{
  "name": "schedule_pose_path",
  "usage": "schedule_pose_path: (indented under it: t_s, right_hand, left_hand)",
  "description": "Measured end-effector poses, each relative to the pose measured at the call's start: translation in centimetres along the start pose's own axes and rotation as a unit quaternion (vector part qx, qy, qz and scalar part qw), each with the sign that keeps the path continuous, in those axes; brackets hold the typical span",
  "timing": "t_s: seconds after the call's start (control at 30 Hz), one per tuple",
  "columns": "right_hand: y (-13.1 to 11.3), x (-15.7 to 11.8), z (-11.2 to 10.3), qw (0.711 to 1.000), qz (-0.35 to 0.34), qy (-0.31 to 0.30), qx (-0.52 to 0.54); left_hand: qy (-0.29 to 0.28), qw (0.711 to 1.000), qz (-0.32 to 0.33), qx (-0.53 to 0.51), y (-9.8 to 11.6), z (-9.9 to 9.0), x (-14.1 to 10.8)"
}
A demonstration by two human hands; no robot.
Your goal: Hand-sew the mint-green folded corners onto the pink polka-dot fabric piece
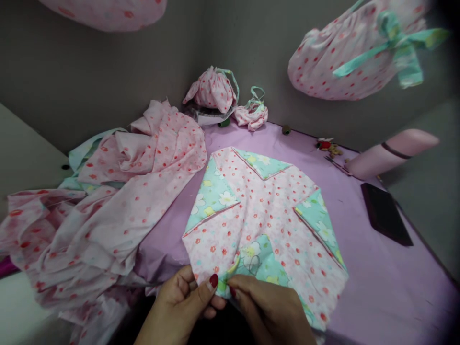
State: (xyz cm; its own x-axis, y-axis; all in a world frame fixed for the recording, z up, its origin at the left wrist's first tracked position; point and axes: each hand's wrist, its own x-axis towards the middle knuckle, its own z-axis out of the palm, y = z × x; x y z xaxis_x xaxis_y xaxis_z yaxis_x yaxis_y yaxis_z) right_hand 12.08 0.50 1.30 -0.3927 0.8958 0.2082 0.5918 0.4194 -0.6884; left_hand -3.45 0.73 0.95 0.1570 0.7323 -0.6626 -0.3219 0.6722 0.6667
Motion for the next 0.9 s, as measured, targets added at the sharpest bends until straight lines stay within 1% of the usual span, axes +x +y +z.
schedule_pose_path:
  t_s: [0.17, 0.4, 0.6, 0.77, 0.9]
  right_hand:
    - [0.22, -0.27, 0.07, 1.000, 0.005, 0.006, 0.012]
    - [0.04, 0.09, -0.58, 0.999, 0.004, -0.042, -0.006]
    - [0.38, -0.08, -0.70, 0.996, 0.008, -0.075, -0.055]
    - [0.14, 0.07, -0.37, 0.995, -0.001, -0.059, -0.083]
    - [-0.01, 0.21, -0.21, 0.997, 0.017, -0.051, -0.057]
  left_hand:
    - [-0.001, 1.000, -0.001, -0.007, -0.01, -0.10, -0.15]
    - [0.001, 1.000, 0.004, -0.012, 0.11, 0.07, 0.12]
    - [-0.002, 1.000, 0.021, -0.011, -0.01, -0.09, 0.26]
    - [-0.006, 0.999, 0.028, 0.019, -0.25, -0.40, 0.24]
    - [-0.006, 0.999, 0.029, 0.046, 0.14, -0.34, 0.11]
